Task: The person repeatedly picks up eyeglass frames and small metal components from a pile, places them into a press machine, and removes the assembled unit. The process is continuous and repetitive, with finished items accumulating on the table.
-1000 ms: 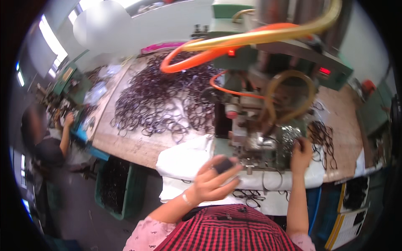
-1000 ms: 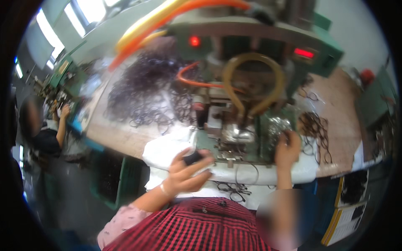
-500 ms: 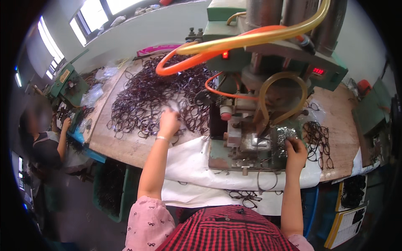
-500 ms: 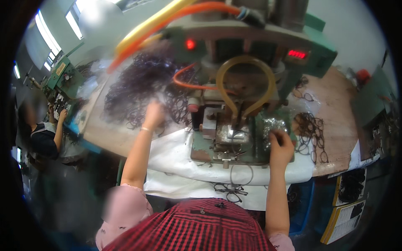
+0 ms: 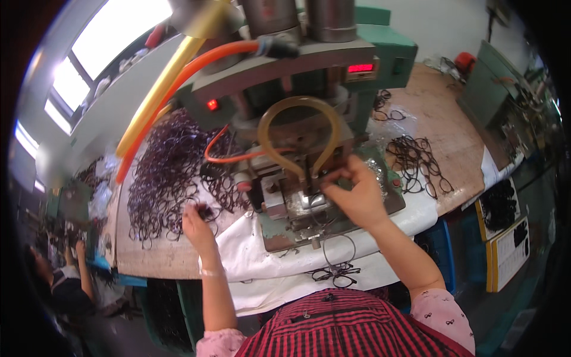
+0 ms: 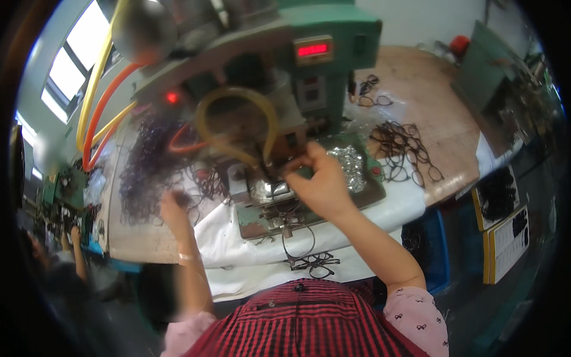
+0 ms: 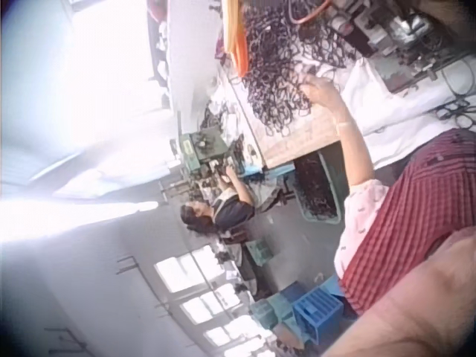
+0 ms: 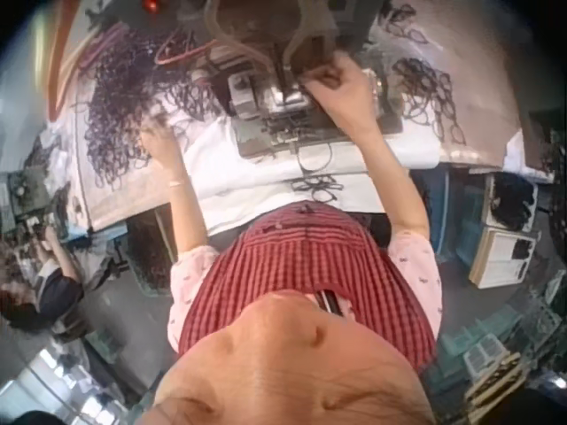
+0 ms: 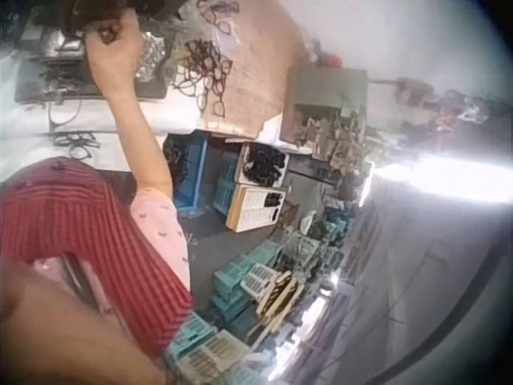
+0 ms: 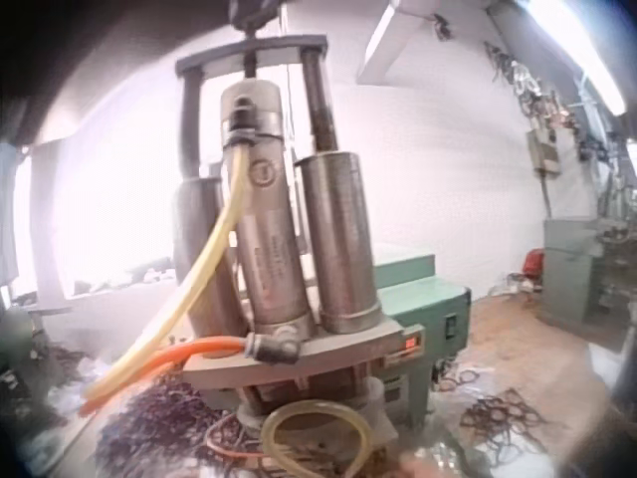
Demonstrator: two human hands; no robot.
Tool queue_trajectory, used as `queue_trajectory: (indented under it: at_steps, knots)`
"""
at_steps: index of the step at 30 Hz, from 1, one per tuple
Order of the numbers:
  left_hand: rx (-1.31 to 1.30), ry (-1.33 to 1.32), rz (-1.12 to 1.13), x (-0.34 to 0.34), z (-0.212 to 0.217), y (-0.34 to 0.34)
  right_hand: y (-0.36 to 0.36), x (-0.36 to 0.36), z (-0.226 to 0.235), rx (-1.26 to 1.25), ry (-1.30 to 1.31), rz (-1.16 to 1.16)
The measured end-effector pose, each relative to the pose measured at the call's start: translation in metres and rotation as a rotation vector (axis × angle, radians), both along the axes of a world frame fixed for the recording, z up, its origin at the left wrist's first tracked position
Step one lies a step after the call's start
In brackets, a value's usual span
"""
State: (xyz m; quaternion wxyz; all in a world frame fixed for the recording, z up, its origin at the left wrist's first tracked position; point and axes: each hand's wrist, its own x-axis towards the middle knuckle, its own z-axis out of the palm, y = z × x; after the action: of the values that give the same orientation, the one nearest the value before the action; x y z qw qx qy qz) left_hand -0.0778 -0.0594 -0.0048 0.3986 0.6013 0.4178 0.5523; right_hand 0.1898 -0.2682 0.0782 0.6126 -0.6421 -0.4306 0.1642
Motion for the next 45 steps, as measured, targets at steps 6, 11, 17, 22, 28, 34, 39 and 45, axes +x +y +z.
queue_trajectory:
  at_steps: [6,11,17,22,28,34,39,45]
  knots:
    - [-0.120,-0.665,-0.294,0.047,0.077,-0.096,0.003,-0.012,-0.013,0.119,0.193,0.002]
    - [0.445,-0.295,-0.355,0.080,0.124,-0.087,0.009,-0.029,-0.007,0.214,0.534,0.090]
    - [0.365,-0.391,-0.395,0.087,0.124,-0.083,0.007,-0.035,-0.012,0.165,0.340,-0.052]
    - [0.439,-0.263,-0.302,0.090,0.127,-0.078,0.004,-0.030,0.001,0.103,-0.396,-0.292]
    - [0.413,-0.294,-0.338,0.091,0.130,-0.087,0.003,-0.036,0.009,0.095,0.469,0.028]
    - [0.421,-0.353,-0.392,0.063,0.123,-0.107,-0.003,0.027,-0.031,0.045,-0.707,-0.377]
    - [0.491,-0.158,-0.499,0.045,0.107,-0.089,-0.031,0.064,-0.105,-0.345,-0.805,-0.416]
    - [0.439,-0.159,-0.671,0.077,0.135,-0.084,-0.028,0.063,-0.087,-0.226,-0.700,-0.512]
